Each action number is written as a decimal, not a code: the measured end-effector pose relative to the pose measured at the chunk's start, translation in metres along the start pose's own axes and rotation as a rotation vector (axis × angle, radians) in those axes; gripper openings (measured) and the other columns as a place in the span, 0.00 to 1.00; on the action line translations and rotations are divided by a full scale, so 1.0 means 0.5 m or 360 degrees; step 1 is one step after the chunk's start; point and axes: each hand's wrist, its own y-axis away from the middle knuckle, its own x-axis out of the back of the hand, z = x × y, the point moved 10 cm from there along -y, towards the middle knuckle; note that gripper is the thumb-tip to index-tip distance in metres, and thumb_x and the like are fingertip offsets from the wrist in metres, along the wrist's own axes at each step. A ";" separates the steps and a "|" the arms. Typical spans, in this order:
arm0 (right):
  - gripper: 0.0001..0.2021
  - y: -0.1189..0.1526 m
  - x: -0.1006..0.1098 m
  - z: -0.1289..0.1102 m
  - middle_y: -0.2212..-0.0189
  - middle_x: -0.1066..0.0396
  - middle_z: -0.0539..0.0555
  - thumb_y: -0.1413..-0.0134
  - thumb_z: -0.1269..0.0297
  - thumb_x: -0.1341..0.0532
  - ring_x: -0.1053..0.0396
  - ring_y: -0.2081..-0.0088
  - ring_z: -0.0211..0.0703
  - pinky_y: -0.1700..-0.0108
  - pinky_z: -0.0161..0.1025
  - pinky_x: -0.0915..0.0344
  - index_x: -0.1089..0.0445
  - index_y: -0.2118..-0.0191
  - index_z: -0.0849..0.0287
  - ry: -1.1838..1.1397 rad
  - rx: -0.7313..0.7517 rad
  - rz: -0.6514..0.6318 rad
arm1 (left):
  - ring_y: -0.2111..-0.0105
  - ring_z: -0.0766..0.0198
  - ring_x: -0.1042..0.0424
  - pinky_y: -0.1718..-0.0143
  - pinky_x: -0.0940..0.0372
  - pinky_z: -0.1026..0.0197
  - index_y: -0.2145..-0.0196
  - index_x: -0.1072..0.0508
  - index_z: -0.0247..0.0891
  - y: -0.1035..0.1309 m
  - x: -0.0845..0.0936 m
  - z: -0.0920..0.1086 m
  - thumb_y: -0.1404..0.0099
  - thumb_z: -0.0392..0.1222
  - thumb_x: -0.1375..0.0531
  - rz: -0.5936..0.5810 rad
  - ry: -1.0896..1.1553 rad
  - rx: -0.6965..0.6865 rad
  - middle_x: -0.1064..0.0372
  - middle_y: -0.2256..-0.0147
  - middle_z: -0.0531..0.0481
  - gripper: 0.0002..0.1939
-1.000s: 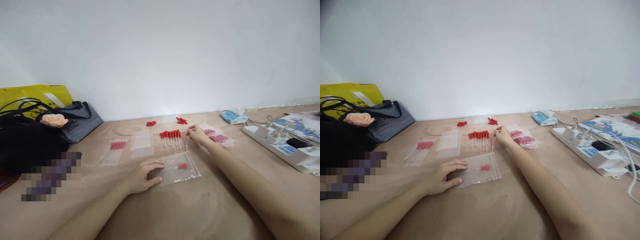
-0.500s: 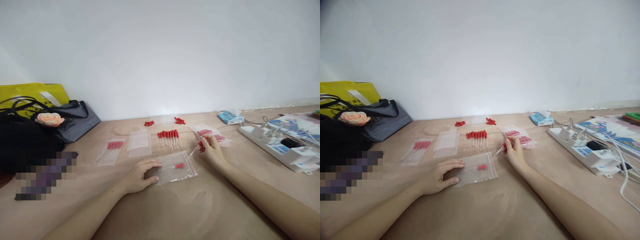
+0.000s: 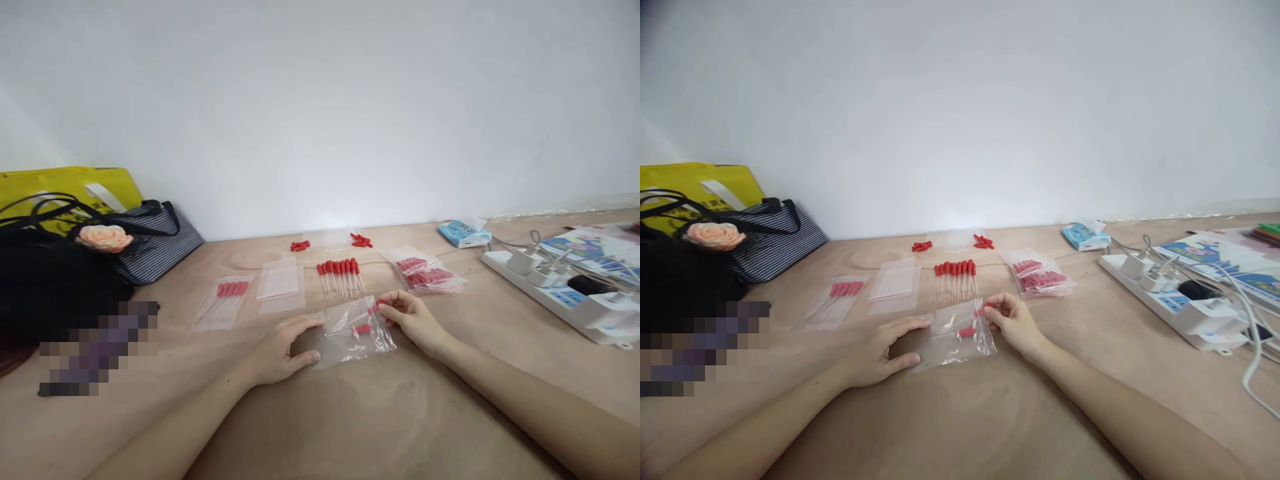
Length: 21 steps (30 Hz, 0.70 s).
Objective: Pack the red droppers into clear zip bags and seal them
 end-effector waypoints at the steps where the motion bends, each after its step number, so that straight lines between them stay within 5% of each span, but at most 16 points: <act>1: 0.18 -0.001 -0.006 0.000 0.78 0.32 0.49 0.66 0.53 0.35 0.36 0.78 0.34 0.74 0.35 0.37 0.38 0.71 0.59 0.0091 0.0027 -0.0054 | 0.48 0.57 0.42 0.48 0.46 0.51 0.49 0.40 0.45 0.000 0.001 0.000 0.41 0.47 0.44 0.0004 0.0004 -0.0006 0.40 0.48 0.49 0.22; 9: 0.16 0.005 -0.038 -0.002 0.75 0.29 0.52 0.62 0.54 0.37 0.34 0.75 0.37 0.72 0.35 0.38 0.31 0.69 0.61 0.0356 0.0206 -0.0299 | 0.48 0.57 0.41 0.48 0.45 0.52 0.49 0.40 0.45 -0.002 0.001 0.004 0.41 0.47 0.44 0.0013 0.0013 -0.0051 0.41 0.48 0.49 0.22; 13: 0.15 0.013 -0.052 -0.003 0.82 0.34 0.48 0.62 0.57 0.36 0.40 0.81 0.32 0.79 0.31 0.44 0.30 0.67 0.62 0.0457 0.0161 -0.0443 | 0.48 0.57 0.41 0.48 0.45 0.53 0.49 0.40 0.45 -0.001 0.001 0.003 0.41 0.47 0.44 0.0013 -0.0005 -0.0043 0.41 0.48 0.49 0.22; 17: 0.16 0.008 -0.047 -0.001 0.88 0.45 0.43 0.67 0.61 0.33 0.48 0.84 0.30 0.83 0.30 0.50 0.30 0.67 0.61 0.0612 0.0189 -0.0400 | 0.49 0.57 0.41 0.48 0.45 0.53 0.49 0.40 0.43 -0.002 0.002 0.005 0.41 0.47 0.44 0.0009 -0.0015 -0.0039 0.40 0.48 0.48 0.22; 21: 0.13 0.005 -0.042 -0.002 0.85 0.40 0.45 0.65 0.62 0.35 0.46 0.83 0.30 0.82 0.30 0.48 0.29 0.68 0.61 0.0728 0.0228 -0.0300 | 0.48 0.58 0.41 0.48 0.45 0.54 0.50 0.38 0.43 -0.004 0.003 0.015 0.41 0.46 0.44 0.0021 -0.0004 -0.0106 0.39 0.49 0.49 0.21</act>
